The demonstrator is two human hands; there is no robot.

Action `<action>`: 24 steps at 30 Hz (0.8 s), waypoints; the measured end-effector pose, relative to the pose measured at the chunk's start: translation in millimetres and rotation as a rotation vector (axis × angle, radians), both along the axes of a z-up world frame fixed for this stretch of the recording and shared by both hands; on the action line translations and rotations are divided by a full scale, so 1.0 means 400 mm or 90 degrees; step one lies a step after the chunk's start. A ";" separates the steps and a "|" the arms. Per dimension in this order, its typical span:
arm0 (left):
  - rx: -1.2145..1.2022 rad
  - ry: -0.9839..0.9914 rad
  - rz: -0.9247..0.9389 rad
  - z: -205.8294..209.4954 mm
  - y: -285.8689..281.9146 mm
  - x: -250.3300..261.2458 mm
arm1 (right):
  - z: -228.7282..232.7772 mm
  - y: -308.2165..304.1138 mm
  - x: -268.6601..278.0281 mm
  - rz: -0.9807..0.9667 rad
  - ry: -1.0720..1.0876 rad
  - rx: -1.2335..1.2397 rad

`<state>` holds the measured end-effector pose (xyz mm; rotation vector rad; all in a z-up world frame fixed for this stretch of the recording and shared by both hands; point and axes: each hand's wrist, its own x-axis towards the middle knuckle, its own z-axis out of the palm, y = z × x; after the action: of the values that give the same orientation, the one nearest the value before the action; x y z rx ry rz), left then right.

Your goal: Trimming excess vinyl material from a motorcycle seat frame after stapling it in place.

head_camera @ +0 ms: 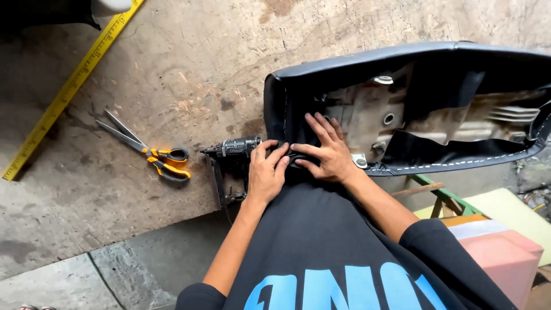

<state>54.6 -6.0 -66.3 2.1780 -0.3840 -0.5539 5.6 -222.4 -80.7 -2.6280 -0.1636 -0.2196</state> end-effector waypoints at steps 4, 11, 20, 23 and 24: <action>0.095 -0.190 0.143 -0.007 0.078 -0.059 | -0.028 0.017 -0.017 -0.022 -0.017 -0.014; 0.378 0.063 0.153 -0.079 0.156 -0.110 | -0.037 0.041 -0.024 -0.049 -0.084 -0.044; 0.386 0.319 0.291 0.091 0.172 0.011 | -0.049 0.054 -0.053 -0.044 -0.144 -0.020; 0.363 0.299 0.214 0.111 0.328 0.055 | -0.029 0.061 -0.041 -0.053 -0.134 -0.053; 0.322 0.339 0.147 0.089 0.402 0.066 | -0.021 0.058 -0.037 -0.050 -0.129 -0.081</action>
<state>81.1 154.8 -30.7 2.3775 0.3249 -1.1534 -9.2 -199.1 -89.1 -2.7368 -0.1474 -0.5199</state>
